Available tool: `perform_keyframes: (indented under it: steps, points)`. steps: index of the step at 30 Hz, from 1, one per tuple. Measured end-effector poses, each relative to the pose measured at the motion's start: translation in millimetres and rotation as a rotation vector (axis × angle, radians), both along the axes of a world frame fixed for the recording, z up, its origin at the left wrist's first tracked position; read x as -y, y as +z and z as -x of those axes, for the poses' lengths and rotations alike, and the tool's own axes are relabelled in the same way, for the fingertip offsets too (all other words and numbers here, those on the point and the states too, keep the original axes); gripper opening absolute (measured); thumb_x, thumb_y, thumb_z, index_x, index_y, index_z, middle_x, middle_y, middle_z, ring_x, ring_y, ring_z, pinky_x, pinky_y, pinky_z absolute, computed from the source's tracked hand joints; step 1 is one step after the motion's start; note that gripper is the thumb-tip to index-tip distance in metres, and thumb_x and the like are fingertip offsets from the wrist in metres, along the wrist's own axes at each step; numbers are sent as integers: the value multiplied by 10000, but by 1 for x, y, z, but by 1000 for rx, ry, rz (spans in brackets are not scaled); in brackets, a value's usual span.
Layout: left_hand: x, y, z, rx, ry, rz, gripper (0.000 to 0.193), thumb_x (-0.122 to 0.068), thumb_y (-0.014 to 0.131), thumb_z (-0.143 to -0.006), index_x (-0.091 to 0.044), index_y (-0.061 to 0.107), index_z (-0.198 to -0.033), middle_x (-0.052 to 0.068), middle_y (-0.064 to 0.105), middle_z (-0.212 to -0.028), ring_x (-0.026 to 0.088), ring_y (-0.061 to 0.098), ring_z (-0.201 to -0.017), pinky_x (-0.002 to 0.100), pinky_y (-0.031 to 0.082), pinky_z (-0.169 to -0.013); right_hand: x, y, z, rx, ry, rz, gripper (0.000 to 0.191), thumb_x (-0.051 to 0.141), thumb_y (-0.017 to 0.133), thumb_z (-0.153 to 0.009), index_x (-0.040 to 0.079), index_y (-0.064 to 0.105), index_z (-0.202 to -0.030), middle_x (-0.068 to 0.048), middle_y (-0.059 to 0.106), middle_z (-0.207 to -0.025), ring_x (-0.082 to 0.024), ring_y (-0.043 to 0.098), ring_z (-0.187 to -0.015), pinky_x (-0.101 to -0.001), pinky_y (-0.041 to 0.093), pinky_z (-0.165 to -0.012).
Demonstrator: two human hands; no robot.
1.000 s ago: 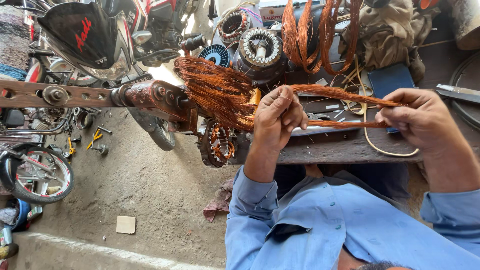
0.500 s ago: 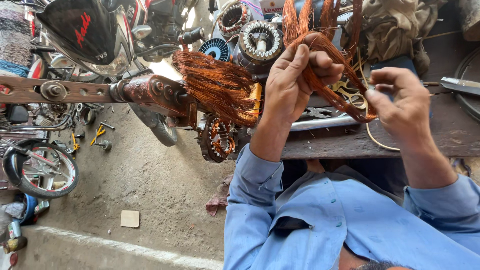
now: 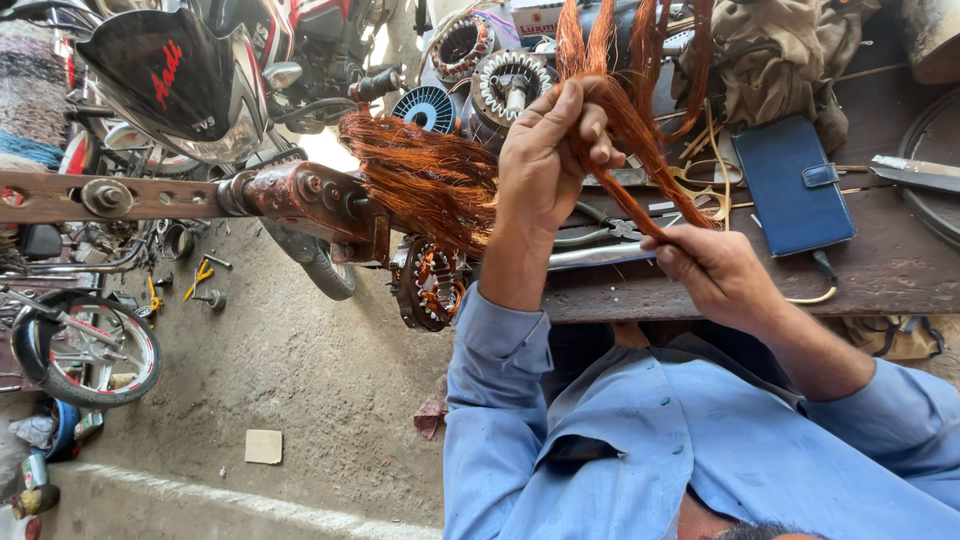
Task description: The person winds a bundle of copper wire around a cylindrical metal rod using both hands. The person repeatedly wraps the wire to form a coil, adjusting the bundle as needed.
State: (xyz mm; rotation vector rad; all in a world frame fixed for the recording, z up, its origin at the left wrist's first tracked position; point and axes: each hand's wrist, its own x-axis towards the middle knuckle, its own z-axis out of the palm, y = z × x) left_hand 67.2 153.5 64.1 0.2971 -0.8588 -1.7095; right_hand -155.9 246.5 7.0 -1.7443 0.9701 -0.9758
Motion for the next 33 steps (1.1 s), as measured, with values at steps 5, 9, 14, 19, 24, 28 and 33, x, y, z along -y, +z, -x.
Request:
perform_keyframes:
  steps: [5, 9, 14, 19, 24, 28, 33]
  points:
    - [-10, 4, 14, 144, 39, -13, 360, -231, 547, -1143, 43, 537, -1376, 164, 747, -1058, 266, 757, -948, 426, 644, -867, -1, -17, 6, 310, 45, -200, 189, 103, 584, -1082, -21, 696, -1170, -35, 626, -815, -100, 570, -754, -226, 484, -671]
    - [-45, -8, 41, 190, -5, -69, 491, -106, 656, -1011, -17, 475, -1458, 153, 718, -1218, 251, 721, -1113, 388, 609, -984, -1, -17, 8, 520, -36, -324, 224, 96, 560, -1094, -39, 670, -1235, -64, 686, -943, -107, 591, -800, -219, 501, -704]
    - [-67, -38, 49, 331, 180, -93, 480, 2, 735, -988, 60, 549, -1426, 149, 713, -1231, 201, 701, -1117, 338, 585, -969, 1, -18, 6, 480, 5, -394, 227, 93, 561, -1078, -54, 673, -1210, -84, 698, -976, -118, 617, -817, -247, 529, -721]
    - [-74, -73, 43, 363, 282, -135, 334, -7, 758, -1009, 89, 631, -1303, 134, 730, -1102, 182, 713, -1009, 312, 594, -915, -5, -26, 1, 459, 42, -493, 227, 112, 577, -1070, -46, 669, -1203, -80, 697, -983, -122, 632, -812, -252, 534, -725]
    - [-76, -92, 38, 427, 300, -191, 398, -28, 769, -968, 60, 647, -1337, 114, 749, -1110, 149, 713, -955, 273, 595, -814, -4, -33, -1, 422, -59, -573, 186, 120, 609, -1054, -18, 644, -1174, -65, 709, -974, -107, 630, -752, -246, 489, -637]
    - [-77, -101, 41, 429, 303, -209, 388, -37, 785, -970, 81, 641, -1310, 122, 755, -1049, 140, 701, -939, 253, 570, -762, -5, -38, -1, 405, -76, -582, 157, 106, 654, -1050, -22, 658, -1141, -67, 703, -949, -102, 609, -721, -262, 507, -612]
    - [-76, -109, 39, 428, 290, -244, 435, -67, 781, -950, 65, 637, -1339, 112, 751, -1103, 133, 708, -944, 260, 586, -770, 4, -46, 2, 358, -52, -463, 162, 102, 678, -1033, -22, 687, -1137, -62, 721, -1017, -88, 653, -917, -222, 540, -823]
